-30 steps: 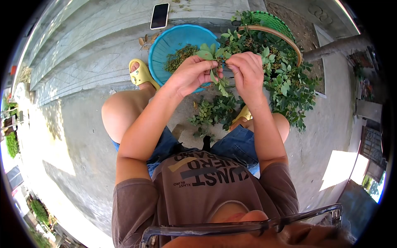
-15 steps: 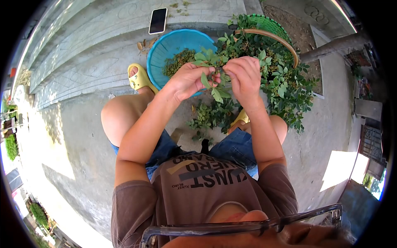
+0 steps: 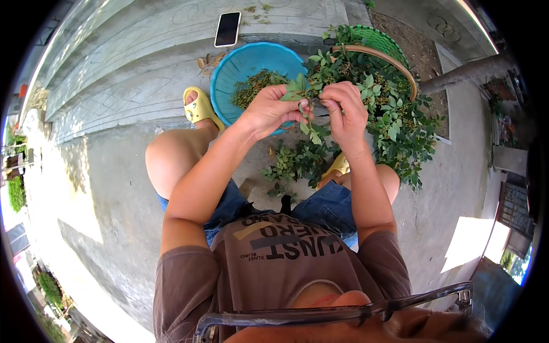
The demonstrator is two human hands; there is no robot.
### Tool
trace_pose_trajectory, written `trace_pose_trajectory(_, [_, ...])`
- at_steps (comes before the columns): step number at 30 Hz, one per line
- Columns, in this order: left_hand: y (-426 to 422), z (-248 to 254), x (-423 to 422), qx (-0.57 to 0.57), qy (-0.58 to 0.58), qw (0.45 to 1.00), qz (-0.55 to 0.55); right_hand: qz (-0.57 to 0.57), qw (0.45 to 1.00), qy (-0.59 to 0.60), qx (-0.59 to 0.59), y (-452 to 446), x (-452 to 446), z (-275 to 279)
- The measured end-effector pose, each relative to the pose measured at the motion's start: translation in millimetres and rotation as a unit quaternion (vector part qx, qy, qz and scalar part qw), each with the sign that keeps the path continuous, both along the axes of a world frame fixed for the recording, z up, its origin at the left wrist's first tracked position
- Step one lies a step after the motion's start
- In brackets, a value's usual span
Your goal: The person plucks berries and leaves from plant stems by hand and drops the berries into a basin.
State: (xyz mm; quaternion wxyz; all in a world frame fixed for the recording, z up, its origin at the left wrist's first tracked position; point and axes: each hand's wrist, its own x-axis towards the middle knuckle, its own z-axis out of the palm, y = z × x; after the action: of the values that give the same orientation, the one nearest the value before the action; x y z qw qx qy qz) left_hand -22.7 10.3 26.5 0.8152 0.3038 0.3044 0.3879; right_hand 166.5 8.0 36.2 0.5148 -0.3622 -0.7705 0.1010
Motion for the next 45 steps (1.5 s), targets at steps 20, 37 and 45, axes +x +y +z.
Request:
trace_pose_trajectory(20, [0.2, -7.9, 2.5, -0.014, 0.036, 0.998, 0.048, -0.046, 0.992, -0.088, 0.077, 4.9, -5.4, -2.5])
trace_pose_trajectory(37, [53.9, -70.8, -45.1, 0.377, 0.671, 0.606, 0.2, -0.022, 0.931, 0.21, -0.296, 9.8, -3.6, -24.6])
trace_pose_trajectory(45, [30.1, -27.2, -16.6, 0.193, 0.261, 0.945, 0.04, -0.035, 0.969, 0.142, -0.197, 8.2, -7.5, -15.1])
